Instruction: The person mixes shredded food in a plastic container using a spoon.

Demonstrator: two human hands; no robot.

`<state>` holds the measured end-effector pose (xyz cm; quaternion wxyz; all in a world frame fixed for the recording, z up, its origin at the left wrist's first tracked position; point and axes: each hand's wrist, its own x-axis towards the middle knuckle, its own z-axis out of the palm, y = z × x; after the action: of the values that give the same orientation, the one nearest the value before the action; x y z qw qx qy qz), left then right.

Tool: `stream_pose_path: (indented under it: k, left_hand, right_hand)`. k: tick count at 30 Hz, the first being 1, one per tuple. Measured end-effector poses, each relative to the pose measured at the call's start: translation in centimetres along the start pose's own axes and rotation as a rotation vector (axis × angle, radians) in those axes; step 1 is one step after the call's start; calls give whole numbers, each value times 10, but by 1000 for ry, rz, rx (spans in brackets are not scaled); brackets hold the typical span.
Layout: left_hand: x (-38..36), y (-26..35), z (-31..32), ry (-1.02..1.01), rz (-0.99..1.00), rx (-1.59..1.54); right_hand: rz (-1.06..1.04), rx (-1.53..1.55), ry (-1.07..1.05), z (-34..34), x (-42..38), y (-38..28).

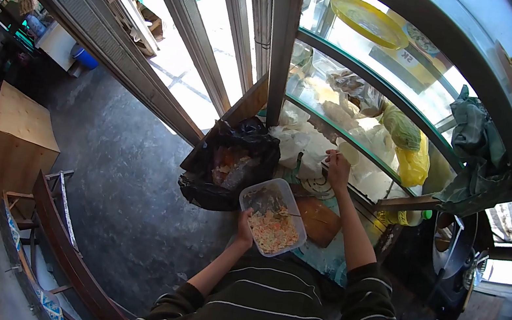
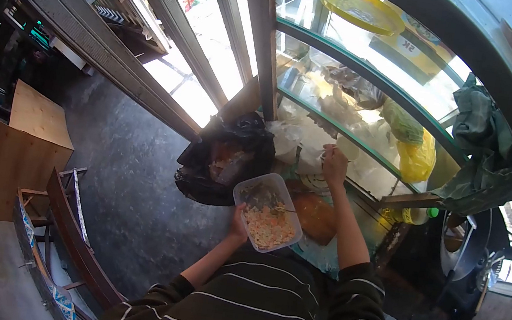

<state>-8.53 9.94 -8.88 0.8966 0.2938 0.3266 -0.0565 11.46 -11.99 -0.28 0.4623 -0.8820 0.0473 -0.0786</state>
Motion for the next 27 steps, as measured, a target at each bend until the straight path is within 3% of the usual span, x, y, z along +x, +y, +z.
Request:
stream_pose_path:
  k: [18, 27]
  left_hand:
    - [8, -7, -1, 38, 71, 72]
    - [7, -7, 0, 40, 52, 77]
  right_hand:
    - [265, 278, 277, -3, -9, 2]
    - [380, 486, 269, -5, -11, 18]
